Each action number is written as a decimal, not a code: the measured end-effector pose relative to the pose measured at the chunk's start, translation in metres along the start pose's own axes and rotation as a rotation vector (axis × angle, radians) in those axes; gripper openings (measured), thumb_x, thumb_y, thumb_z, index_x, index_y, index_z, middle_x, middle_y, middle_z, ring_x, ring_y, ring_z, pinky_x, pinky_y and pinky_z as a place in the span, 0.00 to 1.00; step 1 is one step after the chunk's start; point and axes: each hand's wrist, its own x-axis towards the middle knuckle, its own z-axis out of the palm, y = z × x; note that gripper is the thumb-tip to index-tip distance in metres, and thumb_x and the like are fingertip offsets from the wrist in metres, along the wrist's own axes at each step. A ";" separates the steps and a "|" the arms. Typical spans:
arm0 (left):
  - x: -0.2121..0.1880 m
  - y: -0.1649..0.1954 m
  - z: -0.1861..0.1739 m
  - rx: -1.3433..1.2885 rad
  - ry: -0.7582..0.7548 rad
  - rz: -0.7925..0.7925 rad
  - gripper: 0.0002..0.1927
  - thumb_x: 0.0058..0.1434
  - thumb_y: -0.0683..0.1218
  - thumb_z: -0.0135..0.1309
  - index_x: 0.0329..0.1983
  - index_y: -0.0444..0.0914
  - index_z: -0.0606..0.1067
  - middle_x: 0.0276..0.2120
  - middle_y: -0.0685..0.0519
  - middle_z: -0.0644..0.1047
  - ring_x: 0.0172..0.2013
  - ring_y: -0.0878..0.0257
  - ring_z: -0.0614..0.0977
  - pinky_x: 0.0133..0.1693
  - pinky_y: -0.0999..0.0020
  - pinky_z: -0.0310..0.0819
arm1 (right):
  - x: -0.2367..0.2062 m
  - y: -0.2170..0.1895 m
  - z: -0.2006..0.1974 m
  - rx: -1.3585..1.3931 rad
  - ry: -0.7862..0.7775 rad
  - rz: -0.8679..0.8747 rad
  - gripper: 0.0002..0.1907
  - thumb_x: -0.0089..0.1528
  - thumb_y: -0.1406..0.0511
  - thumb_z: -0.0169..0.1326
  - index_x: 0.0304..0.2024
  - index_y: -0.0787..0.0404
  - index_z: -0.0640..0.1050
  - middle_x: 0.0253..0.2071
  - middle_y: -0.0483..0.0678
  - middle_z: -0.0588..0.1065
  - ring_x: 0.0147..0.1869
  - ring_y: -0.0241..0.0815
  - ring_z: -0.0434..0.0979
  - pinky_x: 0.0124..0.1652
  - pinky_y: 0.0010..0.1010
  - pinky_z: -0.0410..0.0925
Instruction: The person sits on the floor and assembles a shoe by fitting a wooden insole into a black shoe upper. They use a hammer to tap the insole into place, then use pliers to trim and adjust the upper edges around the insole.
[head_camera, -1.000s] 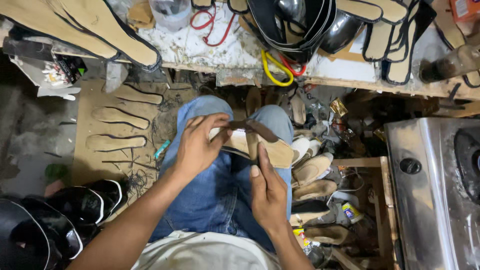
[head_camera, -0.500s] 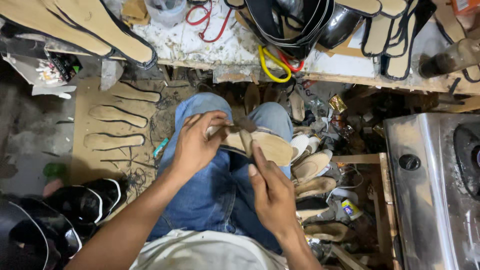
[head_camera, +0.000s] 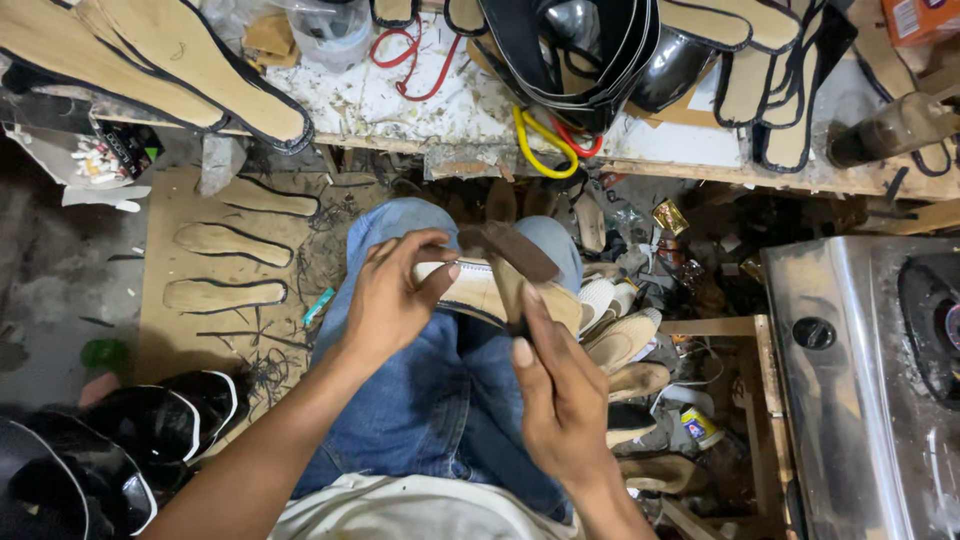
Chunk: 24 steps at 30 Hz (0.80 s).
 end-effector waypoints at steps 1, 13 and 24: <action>0.000 0.000 0.000 0.003 -0.013 -0.026 0.18 0.58 0.44 0.64 0.51 0.38 0.76 0.41 0.53 0.85 0.39 0.54 0.82 0.51 0.60 0.70 | 0.001 0.000 0.000 -0.038 -0.061 0.119 0.23 0.70 0.69 0.50 0.68 0.64 0.70 0.54 0.58 0.78 0.55 0.46 0.80 0.57 0.28 0.69; -0.002 0.001 0.002 -0.004 -0.010 -0.024 0.16 0.58 0.44 0.63 0.48 0.38 0.76 0.41 0.51 0.85 0.41 0.51 0.83 0.49 0.58 0.72 | -0.001 0.000 0.001 -0.147 -0.148 0.238 0.22 0.68 0.72 0.52 0.66 0.65 0.72 0.40 0.60 0.77 0.42 0.49 0.77 0.46 0.31 0.70; -0.002 -0.002 0.005 -0.014 0.037 0.018 0.14 0.56 0.43 0.65 0.44 0.38 0.77 0.37 0.49 0.84 0.41 0.52 0.85 0.46 0.58 0.75 | -0.014 0.012 0.012 0.008 0.100 -0.075 0.20 0.70 0.69 0.47 0.64 0.68 0.69 0.47 0.61 0.77 0.49 0.49 0.79 0.50 0.35 0.69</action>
